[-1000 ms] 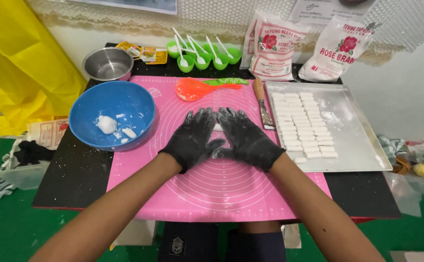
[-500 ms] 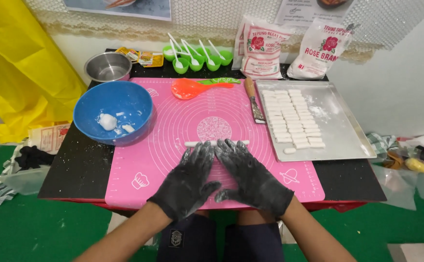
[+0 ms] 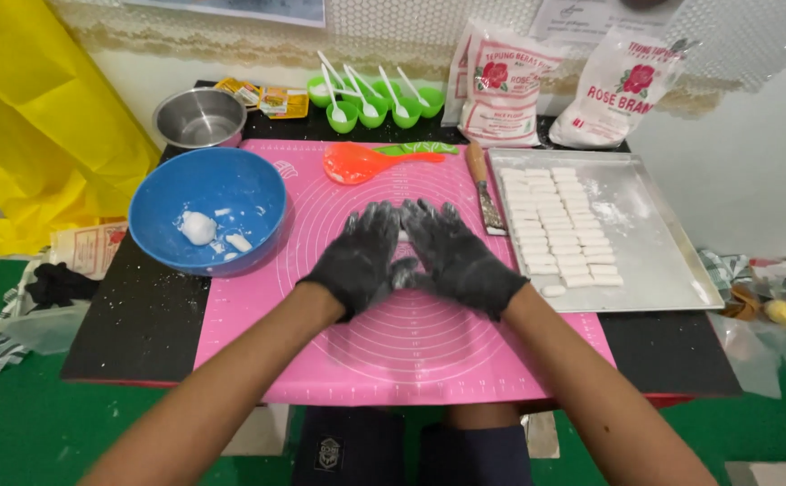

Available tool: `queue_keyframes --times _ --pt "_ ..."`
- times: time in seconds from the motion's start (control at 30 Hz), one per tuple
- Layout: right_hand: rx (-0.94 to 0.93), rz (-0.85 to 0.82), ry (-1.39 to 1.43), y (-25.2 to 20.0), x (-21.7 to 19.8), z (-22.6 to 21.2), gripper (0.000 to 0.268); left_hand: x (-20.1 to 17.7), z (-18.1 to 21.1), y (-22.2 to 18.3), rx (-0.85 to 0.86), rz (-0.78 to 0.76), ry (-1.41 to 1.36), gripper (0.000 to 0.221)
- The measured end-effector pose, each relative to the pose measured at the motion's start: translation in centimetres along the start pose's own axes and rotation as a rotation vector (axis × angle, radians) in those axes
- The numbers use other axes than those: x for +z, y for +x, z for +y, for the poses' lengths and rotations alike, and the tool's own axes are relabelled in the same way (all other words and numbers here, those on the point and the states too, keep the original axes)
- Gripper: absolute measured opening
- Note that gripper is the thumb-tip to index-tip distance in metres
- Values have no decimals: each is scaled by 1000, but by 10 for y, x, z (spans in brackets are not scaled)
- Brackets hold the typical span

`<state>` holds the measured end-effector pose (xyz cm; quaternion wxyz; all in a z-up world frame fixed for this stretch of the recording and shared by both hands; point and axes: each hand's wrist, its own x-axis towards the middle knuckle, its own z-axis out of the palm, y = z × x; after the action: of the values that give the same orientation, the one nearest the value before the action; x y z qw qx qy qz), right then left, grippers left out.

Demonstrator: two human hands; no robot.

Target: A person wearing black gloves is shaping small pieces of white dough into cylinders on a pink silicone mat, then using a wooden tool to further shape or press them before placing them on a metal tray.

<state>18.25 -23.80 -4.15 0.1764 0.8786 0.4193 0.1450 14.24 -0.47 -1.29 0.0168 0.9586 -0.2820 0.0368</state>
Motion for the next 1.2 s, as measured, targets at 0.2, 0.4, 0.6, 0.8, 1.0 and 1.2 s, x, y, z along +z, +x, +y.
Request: queue_keyframes --times 0.2,0.4,0.6,0.8,1.0,1.2 --pt "-16 -14 -1 28 18 25 101 0 -25 34 -43 -109 -47 84" --pt "14 -289 152 42 -20 22 115 -9 -21 29 -42 83 -99 78" --pt "-54 -351 134 43 -38 29 113 2 -20 30 -43 130 -56 79" --pt "-26 -270 155 29 -47 23 107 6 -17 20 -35 118 -75 84" --pt "-97 -137 80 -11 -63 -5 104 1 17 -29 66 302 72 74" --pt "-29 186 322 -63 -98 -55 114 -21 61 -86 113 583 27 72"
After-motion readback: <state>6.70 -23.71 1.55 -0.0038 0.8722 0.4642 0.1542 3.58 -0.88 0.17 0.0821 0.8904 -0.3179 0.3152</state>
